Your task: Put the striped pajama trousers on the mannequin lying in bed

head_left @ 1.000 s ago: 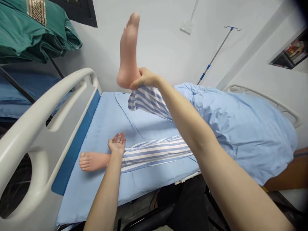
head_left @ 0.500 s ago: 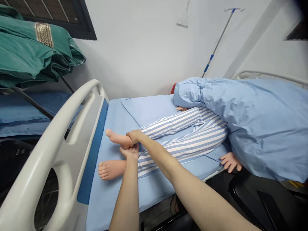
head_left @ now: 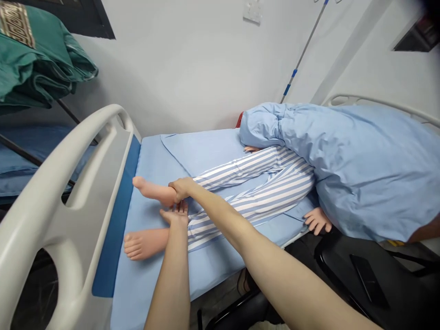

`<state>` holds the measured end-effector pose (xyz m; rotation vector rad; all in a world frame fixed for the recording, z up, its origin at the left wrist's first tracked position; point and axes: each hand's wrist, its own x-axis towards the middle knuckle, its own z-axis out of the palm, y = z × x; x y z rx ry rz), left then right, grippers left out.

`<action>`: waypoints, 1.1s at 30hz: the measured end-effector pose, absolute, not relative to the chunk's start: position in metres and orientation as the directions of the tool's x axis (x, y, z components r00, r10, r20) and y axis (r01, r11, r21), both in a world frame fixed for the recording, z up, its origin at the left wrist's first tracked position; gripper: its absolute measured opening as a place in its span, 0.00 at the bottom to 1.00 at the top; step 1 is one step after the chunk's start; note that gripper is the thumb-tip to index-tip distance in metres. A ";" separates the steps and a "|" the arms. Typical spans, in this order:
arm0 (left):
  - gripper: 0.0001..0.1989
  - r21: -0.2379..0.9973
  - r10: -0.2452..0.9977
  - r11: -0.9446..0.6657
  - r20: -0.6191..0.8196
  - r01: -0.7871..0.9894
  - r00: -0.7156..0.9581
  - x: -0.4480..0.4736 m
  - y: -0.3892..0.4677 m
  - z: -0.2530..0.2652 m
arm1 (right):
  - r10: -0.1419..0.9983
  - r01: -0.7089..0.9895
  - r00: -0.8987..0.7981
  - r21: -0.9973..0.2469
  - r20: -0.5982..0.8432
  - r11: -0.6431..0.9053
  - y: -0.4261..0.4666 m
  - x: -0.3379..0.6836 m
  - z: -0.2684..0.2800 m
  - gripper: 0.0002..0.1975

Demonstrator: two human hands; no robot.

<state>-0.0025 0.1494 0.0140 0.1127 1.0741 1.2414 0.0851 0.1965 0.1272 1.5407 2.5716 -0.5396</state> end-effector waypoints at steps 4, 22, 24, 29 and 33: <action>0.23 0.510 0.698 0.318 -0.697 -0.799 -0.167 -0.002 0.142 0.030 | 0.853 0.829 -0.481 -0.422 -0.203 0.367 0.198 0.102 0.192 0.29; 0.30 0.502 0.764 0.271 -0.632 -0.821 -0.134 0.004 0.138 0.045 | 0.912 0.708 -0.328 -0.576 0.245 0.409 0.179 0.241 0.438 0.20; 0.30 0.489 0.760 0.262 -0.636 -0.832 -0.134 0.004 0.138 0.045 | 0.906 0.710 -0.340 -0.563 0.252 0.423 0.178 0.229 0.426 0.21; 0.32 0.441 0.773 0.246 -0.627 -0.863 -0.100 0.001 0.142 0.042 | 0.915 0.769 -0.397 -0.520 0.070 0.373 0.186 0.167 0.347 0.25; 0.34 0.391 0.806 0.211 -0.588 -0.896 -0.066 -0.002 0.149 0.027 | 0.857 0.801 -0.509 -0.409 -0.080 0.437 0.204 0.119 0.251 0.22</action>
